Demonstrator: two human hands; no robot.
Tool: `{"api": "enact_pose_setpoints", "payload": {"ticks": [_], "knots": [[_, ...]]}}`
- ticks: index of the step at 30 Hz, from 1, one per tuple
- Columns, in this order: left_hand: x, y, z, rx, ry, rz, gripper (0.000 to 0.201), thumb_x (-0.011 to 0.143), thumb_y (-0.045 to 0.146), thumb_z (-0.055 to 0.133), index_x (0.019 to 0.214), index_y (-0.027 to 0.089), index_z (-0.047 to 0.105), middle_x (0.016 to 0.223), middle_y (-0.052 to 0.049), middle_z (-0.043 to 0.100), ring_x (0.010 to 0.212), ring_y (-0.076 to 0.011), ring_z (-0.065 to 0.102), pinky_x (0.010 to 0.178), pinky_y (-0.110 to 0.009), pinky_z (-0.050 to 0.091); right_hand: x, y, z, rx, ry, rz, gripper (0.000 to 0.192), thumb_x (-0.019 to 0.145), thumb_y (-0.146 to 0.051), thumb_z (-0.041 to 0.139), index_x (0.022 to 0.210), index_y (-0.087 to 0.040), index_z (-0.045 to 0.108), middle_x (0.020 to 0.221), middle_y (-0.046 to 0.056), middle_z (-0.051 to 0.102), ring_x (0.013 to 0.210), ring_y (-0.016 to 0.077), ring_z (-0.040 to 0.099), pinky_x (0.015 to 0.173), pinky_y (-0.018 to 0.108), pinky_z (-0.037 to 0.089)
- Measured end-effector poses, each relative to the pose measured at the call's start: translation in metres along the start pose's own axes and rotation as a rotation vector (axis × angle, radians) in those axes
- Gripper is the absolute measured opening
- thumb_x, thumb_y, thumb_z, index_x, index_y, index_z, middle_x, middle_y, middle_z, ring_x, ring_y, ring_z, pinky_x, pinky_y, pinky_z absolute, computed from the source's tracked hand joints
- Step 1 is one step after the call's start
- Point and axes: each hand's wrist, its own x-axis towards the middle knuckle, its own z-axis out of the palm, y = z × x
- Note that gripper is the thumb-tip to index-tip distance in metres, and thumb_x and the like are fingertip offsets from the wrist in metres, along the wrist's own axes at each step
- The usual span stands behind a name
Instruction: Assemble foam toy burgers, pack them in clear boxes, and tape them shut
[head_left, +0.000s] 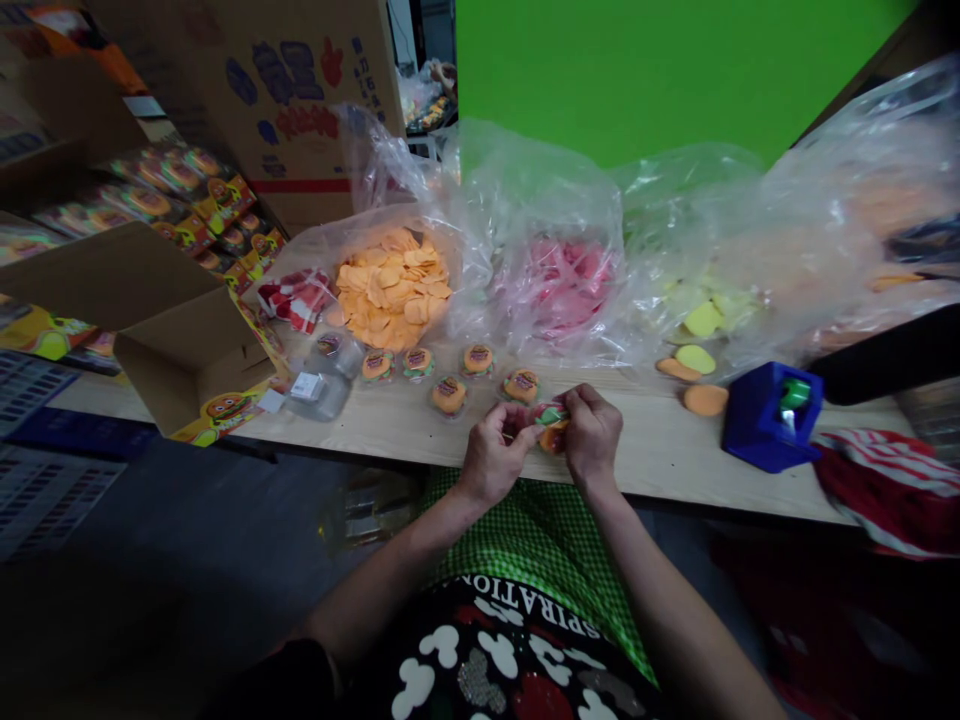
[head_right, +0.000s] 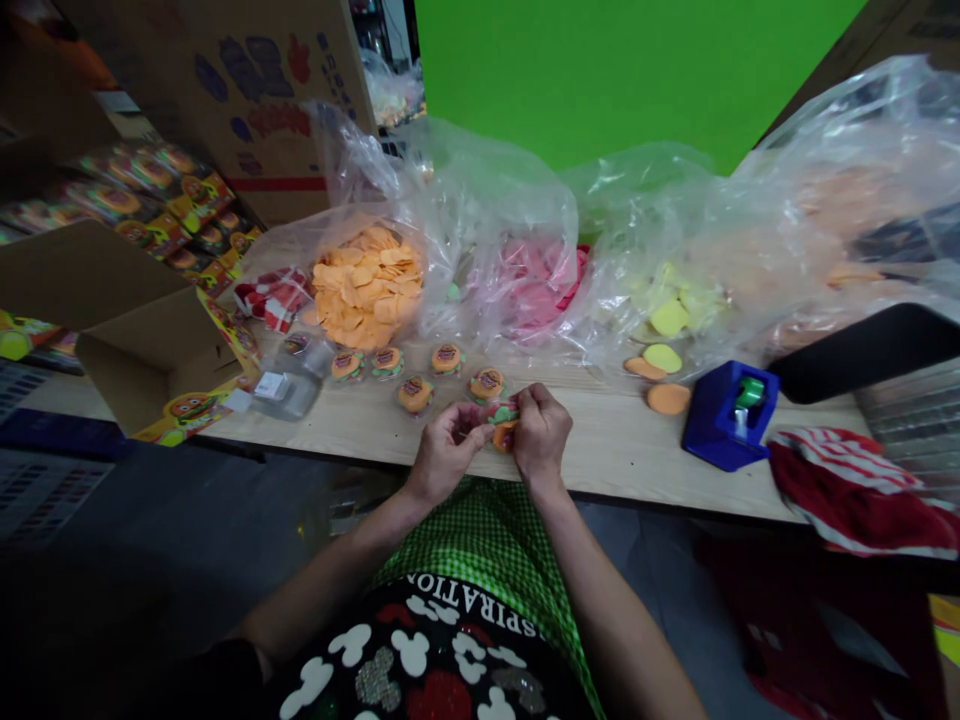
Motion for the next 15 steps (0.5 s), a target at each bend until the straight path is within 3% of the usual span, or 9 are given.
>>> {"api": "enact_pose_setpoints", "payload": {"ticks": [4, 9, 15], "knots": [[0.009, 0.001, 0.001, 0.014, 0.065, 0.074, 0.017, 0.087, 0.031, 0.067, 0.089, 0.014, 0.070, 0.081, -0.004, 0.070, 0.072, -0.0134, 0.061, 0.071, -0.024, 0.048, -0.010, -0.010, 0.001, -0.215, -0.047, -0.144, 0.028, 0.086, -0.037, 0.046, 0.063, -0.022, 0.052, 0.056, -0.002, 0.054, 0.055, 0.0151, 0.047, 0.058, 0.027, 0.036], [0.009, 0.001, -0.001, 0.099, 0.102, 0.134, 0.014, 0.086, 0.028, 0.066, 0.081, 0.015, 0.068, 0.072, -0.002, 0.067, 0.067, -0.0132, 0.059, 0.067, -0.024, 0.046, -0.017, -0.012, 0.002, -0.290, -0.061, -0.212, 0.028, 0.088, -0.035, 0.044, 0.064, -0.023, 0.048, 0.057, -0.001, 0.055, 0.055, 0.0157, 0.049, 0.058, 0.028, 0.034], [0.010, 0.013, -0.004, 0.056, -0.005, 0.085, 0.016, 0.088, 0.030, 0.063, 0.086, 0.015, 0.068, 0.077, -0.002, 0.067, 0.069, -0.0129, 0.059, 0.067, -0.023, 0.046, -0.013, -0.017, -0.001, -0.266, -0.079, -0.265, 0.027, 0.090, -0.033, 0.044, 0.065, -0.023, 0.047, 0.063, 0.000, 0.052, 0.061, 0.0168, 0.049, 0.062, 0.029, 0.036]]}}
